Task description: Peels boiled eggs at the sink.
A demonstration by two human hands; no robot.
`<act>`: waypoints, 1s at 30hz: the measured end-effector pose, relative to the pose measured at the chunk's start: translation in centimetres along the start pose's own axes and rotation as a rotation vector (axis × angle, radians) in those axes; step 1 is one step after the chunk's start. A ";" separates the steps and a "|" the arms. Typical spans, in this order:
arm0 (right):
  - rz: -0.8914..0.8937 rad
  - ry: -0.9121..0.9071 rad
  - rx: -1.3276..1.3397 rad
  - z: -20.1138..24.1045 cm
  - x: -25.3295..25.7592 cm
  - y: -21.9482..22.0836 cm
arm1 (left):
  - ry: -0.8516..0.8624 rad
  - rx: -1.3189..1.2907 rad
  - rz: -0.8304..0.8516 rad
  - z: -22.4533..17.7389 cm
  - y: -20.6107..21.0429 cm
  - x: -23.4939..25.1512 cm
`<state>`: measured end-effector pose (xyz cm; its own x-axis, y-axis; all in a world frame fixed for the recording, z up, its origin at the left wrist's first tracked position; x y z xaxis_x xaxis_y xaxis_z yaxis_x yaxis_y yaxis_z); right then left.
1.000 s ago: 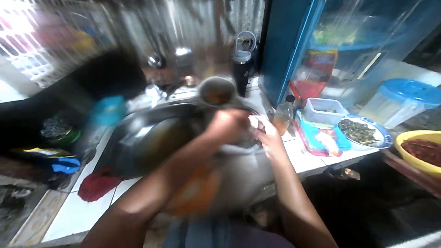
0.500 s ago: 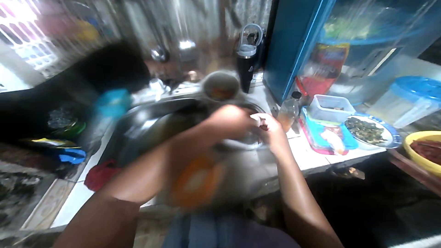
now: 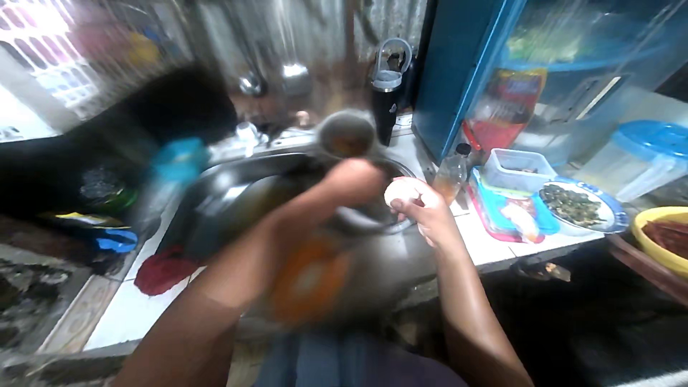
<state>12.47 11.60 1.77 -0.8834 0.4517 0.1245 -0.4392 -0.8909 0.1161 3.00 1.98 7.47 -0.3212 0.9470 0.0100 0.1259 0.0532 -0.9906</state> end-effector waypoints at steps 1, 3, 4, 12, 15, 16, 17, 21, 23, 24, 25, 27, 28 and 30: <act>-0.001 -0.004 0.024 -0.1 0.0 0.0 | -0.129 -0.055 0.082 0.8 0.6 0.1; -0.020 -0.010 0.042 -0.4 0.1 -0.3 | -0.214 -0.248 -0.005 1.6 0.7 -0.2; -0.036 -0.017 0.035 -0.5 0.3 -0.5 | -0.193 -0.382 -0.118 1.4 0.3 -0.5; -0.165 -0.033 -0.154 -0.3 0.4 -0.5 | 0.092 -0.603 -0.485 -2.2 -0.9 -2.0; -0.175 -0.026 -0.163 -0.2 0.3 -0.4 | 0.086 -0.554 -0.507 -2.6 -1.2 -2.3; -0.177 -0.027 -0.175 -0.2 0.3 -0.4 | 0.090 -0.539 -0.506 -2.7 -1.3 -2.3; -0.184 -0.025 -0.190 -0.3 0.3 -0.5 | 0.094 -0.518 -0.506 -2.7 -1.3 -2.3; -0.198 -0.002 -0.245 -0.4 0.5 -0.4 | 0.070 -0.471 -0.507 -2.5 -1.0 -1.9; -0.188 -0.001 -0.219 -0.4 0.6 -0.3 | 0.067 -0.460 -0.509 -2.4 -1.1 -1.7; -0.176 -0.008 -0.178 -0.5 0.6 -0.2 | 0.076 -0.451 -0.511 -2.4 -1.1 -1.7; -0.156 -0.019 -0.124 -0.6 0.6 -0.2 | 0.090 -0.438 -0.525 -2.3 -1.2 -1.6; -0.109 -0.023 0.002 -0.8 0.6 -0.1 | 0.073 -0.417 -0.516 -1.8 -1.1 -1.4; -0.087 -0.020 0.065 -0.9 0.6 0.0 | 0.031 -0.406 -0.468 -1.3 -0.9 -1.1; -0.027 -0.011 0.182 -1.3 0.7 0.2 | -0.103 -0.369 -0.267 0.1 0.3 -0.3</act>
<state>11.61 11.68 0.61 -0.8692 0.4772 0.1295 -0.4255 -0.8553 0.2958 3.06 1.67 7.21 -0.4773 0.8492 0.2258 0.3459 0.4178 -0.8401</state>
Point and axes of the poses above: each hand's wrist, its own x-axis towards the middle knuckle, its own y-axis out of the palm, z = x × y, the point moved 8 cm from there along x, towards the middle knuckle, and after that the axes turned 5 degrees about y, right-handed, at the moved point
